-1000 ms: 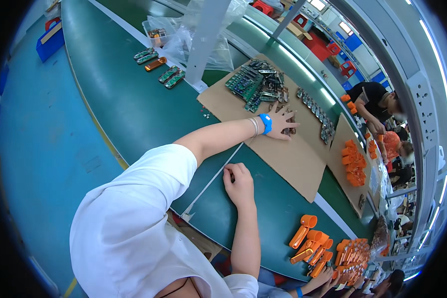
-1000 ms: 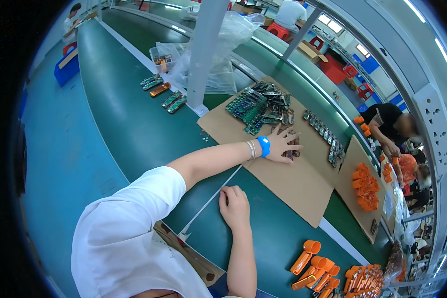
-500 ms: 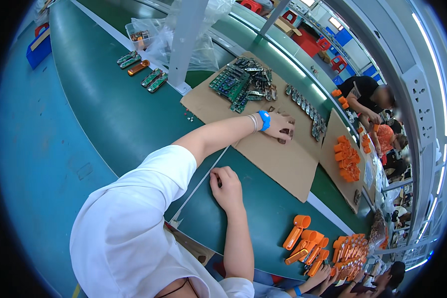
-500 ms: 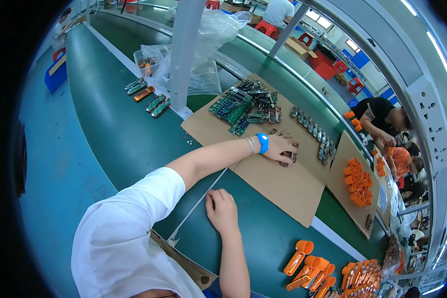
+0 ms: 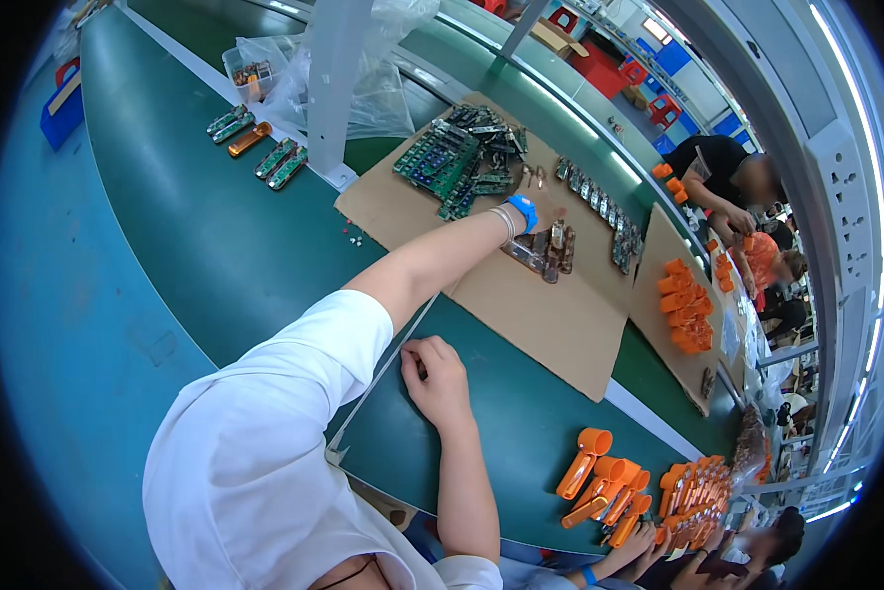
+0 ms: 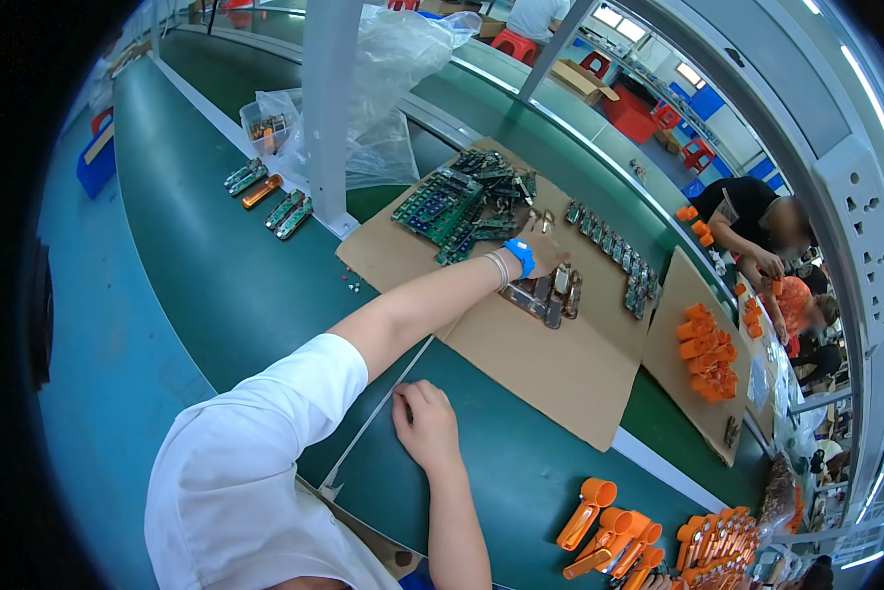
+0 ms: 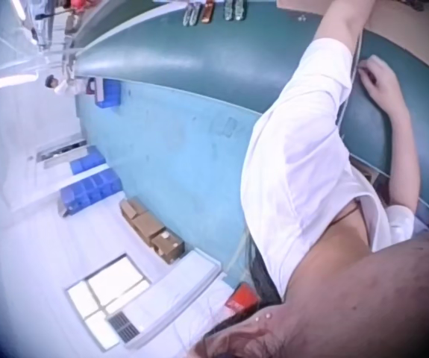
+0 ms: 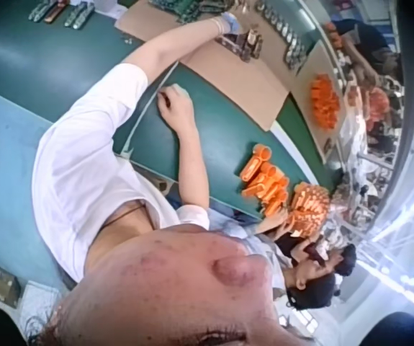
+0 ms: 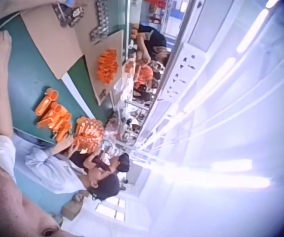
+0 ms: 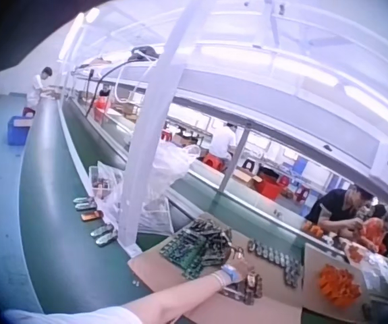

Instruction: Assembling PCB components into handheld fan housings on an electronics production floor.

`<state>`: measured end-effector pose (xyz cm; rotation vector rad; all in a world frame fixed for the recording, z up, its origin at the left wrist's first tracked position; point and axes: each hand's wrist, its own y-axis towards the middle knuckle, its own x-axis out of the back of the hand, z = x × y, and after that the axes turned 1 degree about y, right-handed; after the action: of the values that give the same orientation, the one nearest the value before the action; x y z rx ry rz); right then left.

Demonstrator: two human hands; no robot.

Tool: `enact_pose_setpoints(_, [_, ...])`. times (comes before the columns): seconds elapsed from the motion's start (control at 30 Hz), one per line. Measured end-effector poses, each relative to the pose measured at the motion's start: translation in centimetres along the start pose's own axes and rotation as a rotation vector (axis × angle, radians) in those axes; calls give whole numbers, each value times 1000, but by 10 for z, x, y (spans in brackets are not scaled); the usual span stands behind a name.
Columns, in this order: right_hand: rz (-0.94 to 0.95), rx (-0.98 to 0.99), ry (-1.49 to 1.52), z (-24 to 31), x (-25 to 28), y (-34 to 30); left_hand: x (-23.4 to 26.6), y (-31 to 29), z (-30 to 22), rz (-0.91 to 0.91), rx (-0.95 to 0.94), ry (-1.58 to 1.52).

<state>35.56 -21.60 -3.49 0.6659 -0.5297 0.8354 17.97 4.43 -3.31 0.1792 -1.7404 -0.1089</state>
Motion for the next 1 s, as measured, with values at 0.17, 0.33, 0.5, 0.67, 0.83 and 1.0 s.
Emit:
enact_pose_setpoints(0.17, [-6,-4,11,1,1,1,3,-9,4,-114,-102,89])
enact_pose_setpoints(0.33, [-2,-3,20,2,-1,1,-13,2,24,-106,-167,-73])
enact_pose_setpoints(0.5, [-6,-3,21,1,-1,0,-16,3,18,-195,-299,-141])
enact_pose_setpoints(0.67, [-2,-2,22,2,-2,1,-13,-2,20,-215,-493,-288])
enact_pose_setpoints(0.83, [-42,48,-1,2,1,0,-3,-9,1,-254,-359,-420])
enact_pose_setpoints(1.0, [-33,55,14,-1,0,1,-5,-12,1,-253,-390,-314])
